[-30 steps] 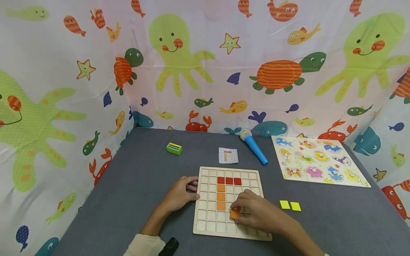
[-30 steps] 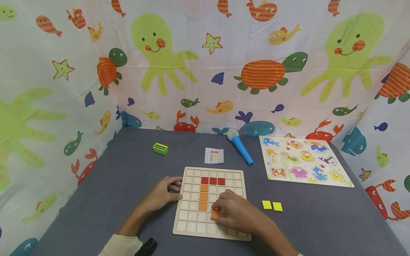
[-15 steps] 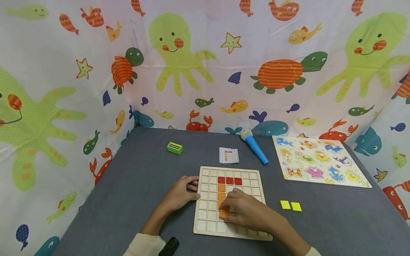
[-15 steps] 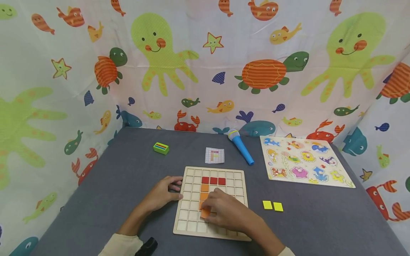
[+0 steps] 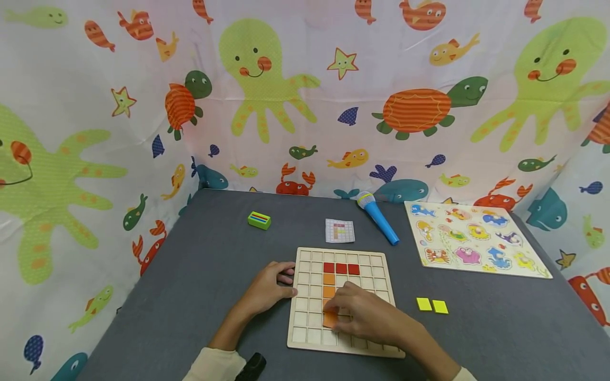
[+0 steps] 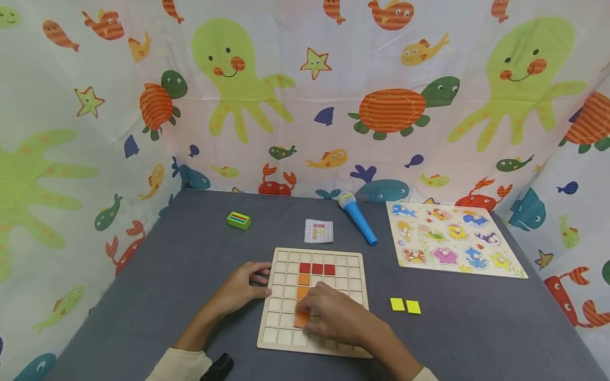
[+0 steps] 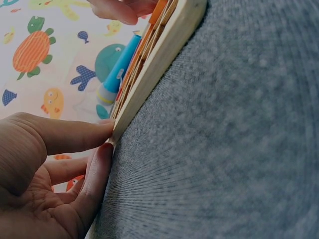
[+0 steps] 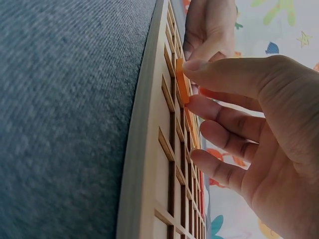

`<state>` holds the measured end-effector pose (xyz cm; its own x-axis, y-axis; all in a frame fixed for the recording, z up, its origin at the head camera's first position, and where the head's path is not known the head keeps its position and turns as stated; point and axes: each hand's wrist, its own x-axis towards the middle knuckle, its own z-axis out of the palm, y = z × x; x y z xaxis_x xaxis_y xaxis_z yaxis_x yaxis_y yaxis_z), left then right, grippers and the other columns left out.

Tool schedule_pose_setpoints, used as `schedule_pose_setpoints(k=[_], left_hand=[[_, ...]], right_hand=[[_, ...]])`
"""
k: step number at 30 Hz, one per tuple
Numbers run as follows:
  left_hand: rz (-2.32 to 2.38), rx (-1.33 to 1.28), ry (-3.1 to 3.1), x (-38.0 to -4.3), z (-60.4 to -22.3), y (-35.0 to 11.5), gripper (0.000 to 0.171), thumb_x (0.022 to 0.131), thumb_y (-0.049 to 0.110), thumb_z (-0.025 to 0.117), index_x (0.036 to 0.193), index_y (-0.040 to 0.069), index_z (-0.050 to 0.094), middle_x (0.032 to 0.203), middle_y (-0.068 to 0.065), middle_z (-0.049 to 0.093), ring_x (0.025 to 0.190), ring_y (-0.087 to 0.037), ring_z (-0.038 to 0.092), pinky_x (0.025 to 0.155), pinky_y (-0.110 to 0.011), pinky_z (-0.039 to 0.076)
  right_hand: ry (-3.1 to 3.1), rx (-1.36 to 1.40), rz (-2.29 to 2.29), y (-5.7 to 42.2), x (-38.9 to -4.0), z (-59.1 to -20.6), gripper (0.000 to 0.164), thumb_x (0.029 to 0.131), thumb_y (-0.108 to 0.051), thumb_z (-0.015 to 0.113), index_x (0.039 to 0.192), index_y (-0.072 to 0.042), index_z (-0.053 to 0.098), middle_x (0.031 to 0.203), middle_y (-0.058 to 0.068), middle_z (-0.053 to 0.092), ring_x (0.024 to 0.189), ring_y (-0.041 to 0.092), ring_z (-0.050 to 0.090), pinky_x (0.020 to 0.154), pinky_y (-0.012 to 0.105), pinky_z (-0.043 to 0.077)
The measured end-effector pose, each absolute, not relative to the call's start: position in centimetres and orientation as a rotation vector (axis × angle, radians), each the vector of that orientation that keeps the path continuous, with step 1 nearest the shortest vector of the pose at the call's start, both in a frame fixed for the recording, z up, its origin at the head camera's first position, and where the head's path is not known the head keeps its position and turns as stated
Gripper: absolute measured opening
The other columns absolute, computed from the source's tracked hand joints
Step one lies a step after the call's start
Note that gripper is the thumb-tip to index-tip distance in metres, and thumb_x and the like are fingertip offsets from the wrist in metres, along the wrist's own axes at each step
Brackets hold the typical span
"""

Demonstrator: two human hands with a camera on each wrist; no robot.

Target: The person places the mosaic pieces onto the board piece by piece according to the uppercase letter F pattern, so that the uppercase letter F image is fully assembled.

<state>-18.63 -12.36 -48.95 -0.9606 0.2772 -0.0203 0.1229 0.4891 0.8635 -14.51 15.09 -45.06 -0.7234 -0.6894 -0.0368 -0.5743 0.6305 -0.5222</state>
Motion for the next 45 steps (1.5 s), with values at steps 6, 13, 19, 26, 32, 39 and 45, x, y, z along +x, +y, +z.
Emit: schedule_pose_setpoints(k=[6,13,19,26,32,39,45], left_hand=[[1.466,0.361,2.567,-18.7,-48.9,-12.3,0.062,0.084,0.003,0.086,0.142,0.000,0.064,0.122,-0.012,0.064,0.106,-0.023,0.069,0.092,-0.042,0.054],[1.455,0.358,2.573,-18.6,-48.9,-12.3,0.062,0.084,0.003,0.086,0.141,-0.001,0.064,0.121,-0.011,0.064,0.105,-0.022,0.069,0.092,-0.043,0.055],[1.468,0.361,2.572,-18.7,-48.9,-12.2,0.062,0.084,0.002,0.085,0.141,-0.003,0.063,0.121,-0.011,0.064,0.105,-0.023,0.069,0.092,-0.042,0.055],[1.469,0.361,2.573,-18.6,-48.8,-12.3,0.062,0.084,0.002,0.086,0.141,-0.002,0.063,0.121,-0.012,0.064,0.105,-0.023,0.069,0.092,-0.041,0.055],[1.470,0.357,2.569,-18.5,-48.8,-12.3,0.062,0.084,0.003,0.086,0.142,-0.002,0.063,0.122,-0.012,0.064,0.106,-0.023,0.069,0.092,-0.042,0.054],[1.471,0.348,2.565,-18.5,-48.9,-12.3,0.062,0.084,0.003,0.086,0.142,-0.002,0.063,0.122,-0.011,0.064,0.106,-0.023,0.068,0.092,-0.042,0.054],[1.476,0.343,2.563,-18.5,-49.0,-12.3,0.063,0.084,0.003,0.086,0.142,-0.002,0.063,0.122,-0.011,0.064,0.106,-0.023,0.068,0.092,-0.042,0.055]], right_hand=[[2.591,-1.029,-0.773,15.1,-14.4,-45.1,0.026,0.093,-0.023,0.084,0.118,-0.021,0.079,0.112,-0.016,0.068,0.105,0.003,0.056,0.094,0.029,0.053],[2.604,-1.040,-0.759,15.0,-14.4,-45.1,0.025,0.094,-0.019,0.082,0.119,-0.021,0.079,0.113,-0.016,0.069,0.106,0.004,0.056,0.095,0.029,0.053],[2.612,-1.021,-0.753,15.0,-14.4,-45.1,0.025,0.095,-0.016,0.079,0.119,-0.021,0.079,0.113,-0.016,0.069,0.105,0.004,0.056,0.094,0.030,0.053],[2.607,-1.012,-0.767,15.3,-14.5,-45.2,0.023,0.096,-0.020,0.080,0.119,-0.022,0.078,0.111,-0.017,0.068,0.105,0.003,0.056,0.094,0.030,0.053],[2.609,-0.960,-0.776,16.2,-14.6,-44.8,0.025,0.098,-0.024,0.077,0.123,-0.020,0.078,0.113,-0.016,0.068,0.106,0.005,0.056,0.095,0.033,0.053],[2.635,-0.898,-0.859,18.4,-14.5,-44.6,0.027,0.097,-0.028,0.079,0.124,-0.023,0.077,0.119,-0.015,0.069,0.113,0.006,0.057,0.099,0.036,0.054],[2.674,-0.860,-0.928,20.7,-14.1,-44.4,0.029,0.096,-0.029,0.081,0.124,-0.021,0.076,0.117,-0.013,0.071,0.111,0.009,0.061,0.096,0.036,0.056]])
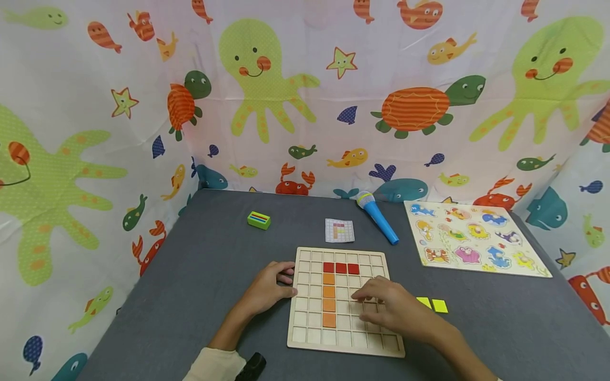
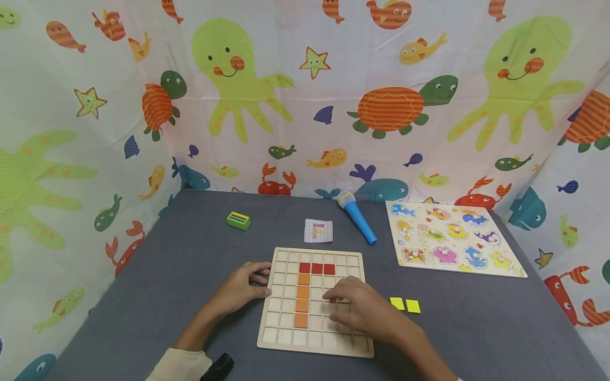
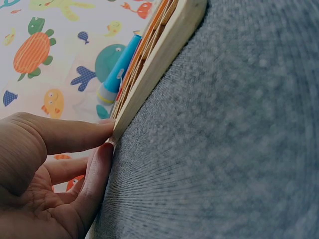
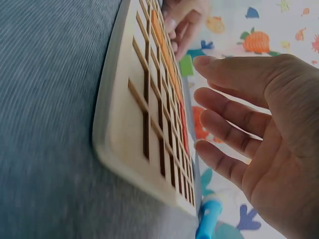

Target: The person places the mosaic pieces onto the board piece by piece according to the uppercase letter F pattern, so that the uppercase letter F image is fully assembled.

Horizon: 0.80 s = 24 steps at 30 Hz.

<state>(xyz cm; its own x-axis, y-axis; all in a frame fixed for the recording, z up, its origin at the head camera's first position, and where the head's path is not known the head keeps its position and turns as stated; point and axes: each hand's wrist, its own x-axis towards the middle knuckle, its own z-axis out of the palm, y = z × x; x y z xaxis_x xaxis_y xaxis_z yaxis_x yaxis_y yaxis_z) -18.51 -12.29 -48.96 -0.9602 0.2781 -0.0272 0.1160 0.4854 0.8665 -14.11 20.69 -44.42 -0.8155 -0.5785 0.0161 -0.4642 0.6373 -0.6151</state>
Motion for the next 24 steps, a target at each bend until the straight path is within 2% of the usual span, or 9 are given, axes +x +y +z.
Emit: schedule_pose_setpoints(k=[7,15,24], left_hand=[[1.472,0.334,2.562,-18.5,-48.9,-12.2,0.063,0.084,0.003,0.086,0.142,-0.001,0.063,0.122,-0.011,0.063,0.106,-0.023,0.069,0.092,-0.042,0.055],[1.478,0.332,2.556,-18.4,-48.8,-12.1,0.063,0.084,0.003,0.086,0.142,-0.003,0.062,0.121,-0.012,0.063,0.106,-0.023,0.069,0.091,-0.041,0.055],[1.454,0.339,2.575,-18.6,-49.0,-12.1,0.062,0.086,0.004,0.085,0.143,-0.002,0.062,0.123,-0.011,0.063,0.106,-0.021,0.068,0.091,-0.039,0.055]], right_hand=[[2.699,-0.763,-0.974,23.3,-13.8,-44.5,0.032,0.095,-0.031,0.081,0.123,-0.018,0.075,0.113,-0.009,0.069,0.096,0.011,0.060,0.075,0.028,0.053],[2.813,-0.630,-0.890,26.1,-13.3,-45.2,0.035,0.091,-0.037,0.084,0.122,-0.023,0.076,0.113,-0.014,0.068,0.099,0.006,0.058,0.083,0.028,0.054],[2.848,-0.453,-0.822,28.4,-12.8,-45.5,0.038,0.089,-0.038,0.086,0.124,-0.026,0.075,0.110,-0.016,0.067,0.100,0.009,0.058,0.086,0.032,0.055]])
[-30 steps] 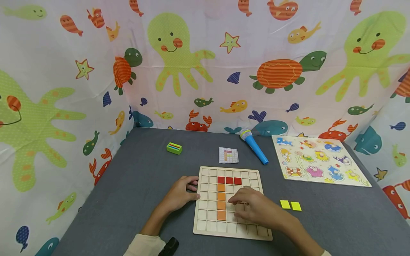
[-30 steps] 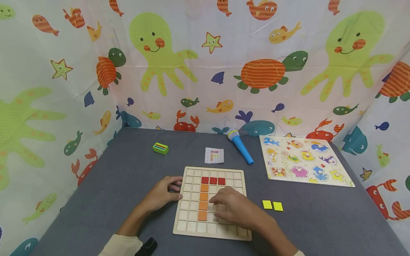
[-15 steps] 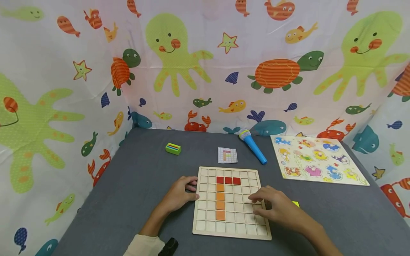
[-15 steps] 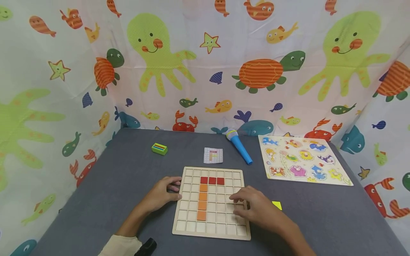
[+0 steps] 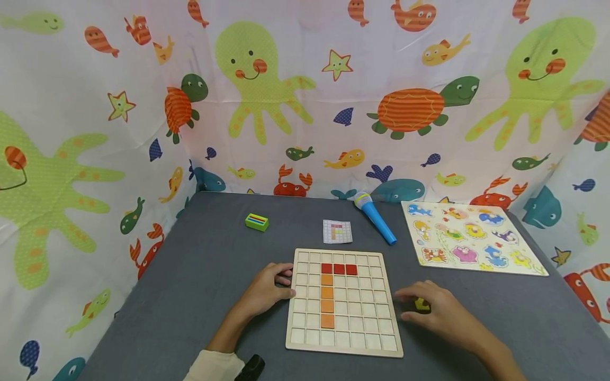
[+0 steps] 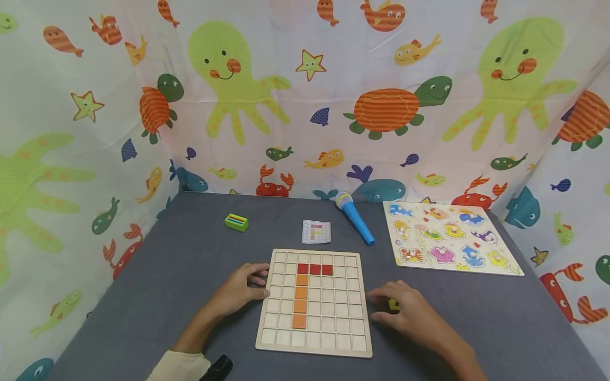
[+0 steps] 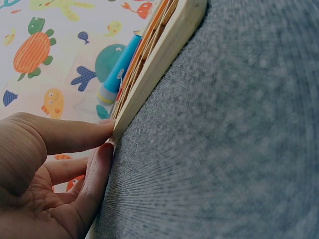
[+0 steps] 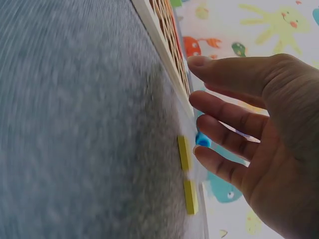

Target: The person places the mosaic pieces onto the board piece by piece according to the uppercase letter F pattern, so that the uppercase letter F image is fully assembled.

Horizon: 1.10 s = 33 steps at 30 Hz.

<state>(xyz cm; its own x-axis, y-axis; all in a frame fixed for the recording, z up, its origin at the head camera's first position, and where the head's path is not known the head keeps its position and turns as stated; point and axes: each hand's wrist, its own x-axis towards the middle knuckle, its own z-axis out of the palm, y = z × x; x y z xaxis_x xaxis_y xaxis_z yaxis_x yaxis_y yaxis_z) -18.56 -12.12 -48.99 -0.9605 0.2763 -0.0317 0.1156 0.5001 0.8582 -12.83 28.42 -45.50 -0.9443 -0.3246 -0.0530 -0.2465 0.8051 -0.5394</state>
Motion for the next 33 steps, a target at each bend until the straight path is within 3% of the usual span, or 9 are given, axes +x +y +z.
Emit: schedule_pose_setpoints(k=[13,23,33], left_hand=[[1.467,0.337,2.567,-18.6,-49.2,-12.1,0.062,0.086,0.004,0.085,0.143,-0.001,0.062,0.122,-0.009,0.063,0.106,-0.020,0.067,0.091,-0.038,0.054],[1.490,0.336,2.558,-18.4,-49.1,-12.2,0.062,0.085,0.004,0.085,0.142,-0.002,0.062,0.121,-0.011,0.063,0.106,-0.022,0.068,0.091,-0.037,0.055],[1.481,0.330,2.562,-18.6,-49.2,-12.2,0.061,0.086,0.003,0.085,0.143,-0.001,0.062,0.122,-0.010,0.063,0.106,-0.020,0.068,0.091,-0.037,0.055]], right_hand=[[2.920,-0.298,-0.788,31.1,-13.0,-45.8,0.047,0.084,-0.045,0.089,0.124,-0.023,0.076,0.117,-0.012,0.072,0.107,0.015,0.057,0.089,0.035,0.051],[2.917,-0.299,-0.749,32.2,-13.2,-46.1,0.047,0.084,-0.038,0.090,0.125,-0.019,0.077,0.121,-0.004,0.072,0.112,0.023,0.058,0.093,0.053,0.051],[2.918,-0.334,-0.730,32.7,-13.5,-46.7,0.037,0.088,-0.031,0.087,0.121,-0.020,0.078,0.116,-0.007,0.072,0.104,0.016,0.056,0.084,0.037,0.052]])
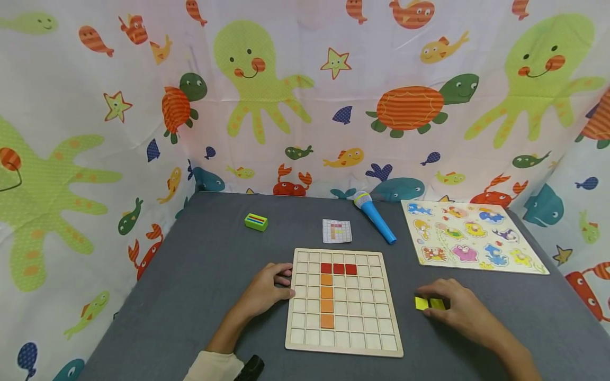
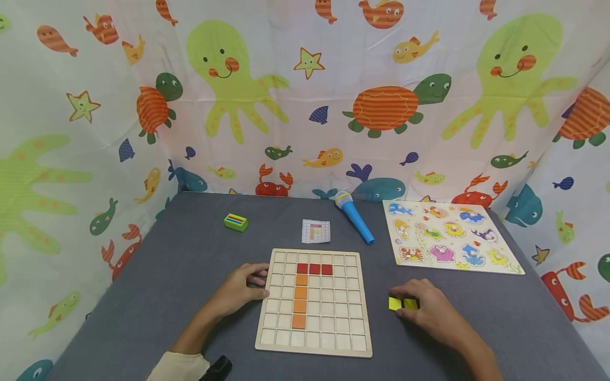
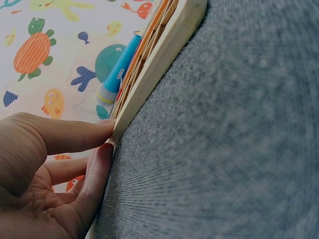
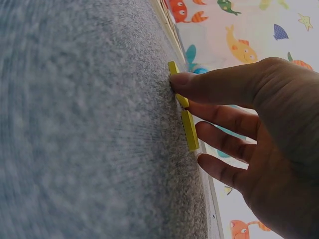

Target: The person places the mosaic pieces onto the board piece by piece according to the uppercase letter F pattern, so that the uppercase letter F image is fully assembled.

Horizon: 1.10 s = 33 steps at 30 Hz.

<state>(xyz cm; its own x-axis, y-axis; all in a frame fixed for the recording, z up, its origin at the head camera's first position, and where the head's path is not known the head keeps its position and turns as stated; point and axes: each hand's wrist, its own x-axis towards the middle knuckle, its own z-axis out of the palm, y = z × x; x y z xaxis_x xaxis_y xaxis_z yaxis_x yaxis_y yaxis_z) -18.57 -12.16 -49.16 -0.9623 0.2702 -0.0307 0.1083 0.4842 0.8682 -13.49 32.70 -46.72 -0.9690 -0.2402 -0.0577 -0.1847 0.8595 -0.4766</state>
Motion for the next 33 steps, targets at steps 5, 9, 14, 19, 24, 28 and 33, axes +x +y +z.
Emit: schedule_pose_setpoints(k=[5,9,14,19,24,28,33], left_hand=[[1.479,0.321,2.565,-18.6,-49.1,-12.1,0.061,0.086,0.004,0.084,0.143,-0.001,0.062,0.122,-0.010,0.063,0.106,-0.020,0.068,0.092,-0.039,0.055],[1.479,0.323,2.562,-18.6,-49.1,-12.2,0.061,0.087,0.004,0.084,0.143,-0.001,0.062,0.122,-0.010,0.063,0.107,-0.020,0.068,0.092,-0.039,0.055],[1.475,0.324,2.563,-18.6,-49.1,-12.2,0.061,0.086,0.004,0.085,0.143,-0.001,0.062,0.122,-0.010,0.063,0.106,-0.020,0.068,0.092,-0.039,0.054],[1.477,0.323,2.564,-18.6,-49.1,-12.2,0.061,0.086,0.004,0.085,0.143,-0.001,0.062,0.122,-0.010,0.063,0.106,-0.020,0.068,0.092,-0.039,0.054],[1.480,0.323,2.563,-18.6,-49.1,-12.2,0.061,0.086,0.004,0.085,0.143,-0.001,0.062,0.121,-0.009,0.063,0.106,-0.019,0.067,0.092,-0.039,0.054],[1.481,0.319,2.561,-18.7,-49.1,-12.2,0.061,0.086,0.004,0.085,0.143,-0.001,0.062,0.121,-0.009,0.063,0.106,-0.019,0.067,0.092,-0.039,0.054],[1.472,0.317,2.562,-18.6,-49.0,-12.2,0.061,0.086,0.005,0.085,0.143,-0.001,0.062,0.122,-0.010,0.063,0.106,-0.020,0.067,0.093,-0.040,0.054]], right_hand=[[2.927,-0.349,-0.717,32.6,-13.5,-46.8,0.031,0.088,-0.028,0.087,0.117,-0.020,0.080,0.112,-0.008,0.071,0.103,0.016,0.057,0.082,0.034,0.051],[2.946,-0.375,-0.709,32.6,-13.5,-46.8,0.027,0.088,-0.028,0.087,0.114,-0.021,0.081,0.110,-0.009,0.070,0.103,0.017,0.057,0.082,0.032,0.051],[2.960,-0.398,-0.686,32.6,-13.4,-46.8,0.025,0.089,-0.029,0.087,0.112,-0.022,0.082,0.109,-0.010,0.070,0.101,0.016,0.057,0.081,0.032,0.050],[2.998,-0.417,-0.689,32.1,-13.2,-46.7,0.023,0.088,-0.031,0.087,0.110,-0.024,0.083,0.106,-0.014,0.069,0.098,0.011,0.053,0.079,0.029,0.048],[3.032,-0.474,-0.714,31.4,-13.3,-46.6,0.023,0.088,-0.032,0.088,0.109,-0.026,0.083,0.105,-0.017,0.067,0.097,0.007,0.050,0.079,0.029,0.047],[3.014,-0.510,-0.752,30.7,-13.5,-46.5,0.023,0.088,-0.030,0.088,0.110,-0.026,0.082,0.104,-0.019,0.066,0.096,0.005,0.048,0.079,0.030,0.046],[2.966,-0.531,-0.744,29.6,-14.0,-46.1,0.025,0.090,-0.033,0.086,0.113,-0.026,0.081,0.104,-0.019,0.064,0.098,0.006,0.049,0.081,0.030,0.048]])
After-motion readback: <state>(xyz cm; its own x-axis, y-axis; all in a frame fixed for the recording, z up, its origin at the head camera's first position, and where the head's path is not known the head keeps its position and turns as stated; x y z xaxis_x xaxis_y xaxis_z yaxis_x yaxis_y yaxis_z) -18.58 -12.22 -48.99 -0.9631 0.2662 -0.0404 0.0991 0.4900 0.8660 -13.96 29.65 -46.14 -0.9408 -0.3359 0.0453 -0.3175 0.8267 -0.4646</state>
